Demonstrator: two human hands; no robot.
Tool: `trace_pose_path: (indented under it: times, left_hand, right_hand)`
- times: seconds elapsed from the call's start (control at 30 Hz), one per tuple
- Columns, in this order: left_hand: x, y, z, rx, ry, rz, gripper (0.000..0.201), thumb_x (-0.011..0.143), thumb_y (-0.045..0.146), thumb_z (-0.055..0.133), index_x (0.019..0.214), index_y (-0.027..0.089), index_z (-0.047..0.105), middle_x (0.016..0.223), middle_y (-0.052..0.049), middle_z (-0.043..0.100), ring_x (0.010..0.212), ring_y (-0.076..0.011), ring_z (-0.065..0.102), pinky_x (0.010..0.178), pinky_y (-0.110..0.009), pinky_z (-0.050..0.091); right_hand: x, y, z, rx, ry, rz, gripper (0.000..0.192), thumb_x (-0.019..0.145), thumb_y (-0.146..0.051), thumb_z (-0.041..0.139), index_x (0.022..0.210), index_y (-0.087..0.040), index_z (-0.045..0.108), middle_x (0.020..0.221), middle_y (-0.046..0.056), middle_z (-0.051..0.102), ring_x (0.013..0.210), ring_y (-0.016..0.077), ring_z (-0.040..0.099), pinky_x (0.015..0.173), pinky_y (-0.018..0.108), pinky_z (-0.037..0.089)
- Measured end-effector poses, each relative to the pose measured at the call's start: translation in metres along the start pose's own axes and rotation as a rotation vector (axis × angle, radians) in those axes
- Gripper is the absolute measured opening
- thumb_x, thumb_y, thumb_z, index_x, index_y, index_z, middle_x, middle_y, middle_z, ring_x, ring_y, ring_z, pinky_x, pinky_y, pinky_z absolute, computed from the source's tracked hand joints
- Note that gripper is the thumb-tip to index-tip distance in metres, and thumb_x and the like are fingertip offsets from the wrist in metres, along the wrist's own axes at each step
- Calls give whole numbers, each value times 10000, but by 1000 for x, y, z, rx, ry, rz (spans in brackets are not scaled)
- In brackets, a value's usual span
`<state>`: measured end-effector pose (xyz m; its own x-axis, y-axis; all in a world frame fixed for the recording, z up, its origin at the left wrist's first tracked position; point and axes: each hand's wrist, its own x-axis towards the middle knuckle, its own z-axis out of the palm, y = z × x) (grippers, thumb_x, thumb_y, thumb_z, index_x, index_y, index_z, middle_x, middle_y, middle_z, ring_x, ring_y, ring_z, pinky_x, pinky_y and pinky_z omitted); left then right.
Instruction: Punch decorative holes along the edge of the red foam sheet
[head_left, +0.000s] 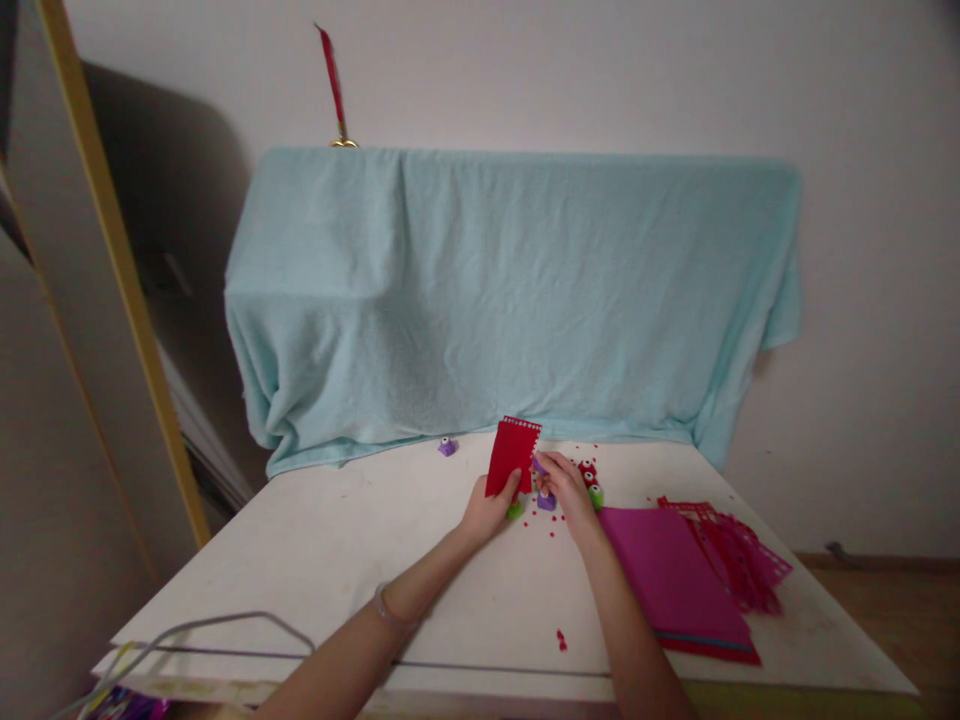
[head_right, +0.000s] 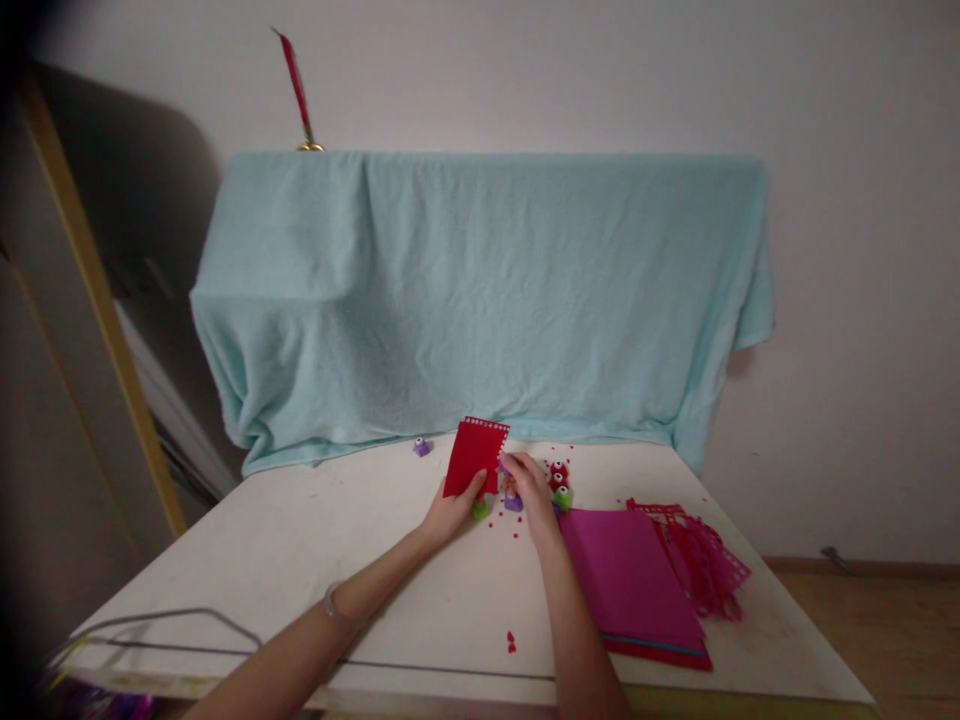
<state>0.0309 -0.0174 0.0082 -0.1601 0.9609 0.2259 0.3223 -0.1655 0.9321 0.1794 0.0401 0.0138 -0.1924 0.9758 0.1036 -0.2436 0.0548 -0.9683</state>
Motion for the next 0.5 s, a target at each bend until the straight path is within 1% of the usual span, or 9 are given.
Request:
trace_pose_path:
  times: [0.2, 0.37, 0.5]
  left_hand:
    - [0, -1, 0, -22, 0, 17, 514, 862, 595, 457, 751, 134, 656, 660, -41, 628, 626, -168, 543, 590, -256, 405]
    - [2, -4, 1, 3, -17, 36, 515, 879, 586, 432, 729, 138, 637, 644, -25, 602, 609, -154, 522, 600, -252, 401]
    - [2, -4, 1, 12, -9, 36, 509, 883, 581, 429, 722, 139, 624, 651, -24, 599, 602, -147, 509, 591, -248, 389]
  right_hand:
    - [-1, -1, 0, -13, 2, 13, 351, 708, -522, 700, 825, -197, 637, 692, -5, 610, 504, 106, 519, 422, 221, 325]
    - [-1, 0, 0, -7, -17, 7, 334, 728, -511, 688, 820, -195, 633, 686, -3, 623, 491, 98, 506, 424, 218, 317]
    - [-2, -1, 0, -9, -9, -2, 336, 728, -509, 691, 820, -191, 637, 686, 2, 630, 488, 98, 506, 422, 218, 317]
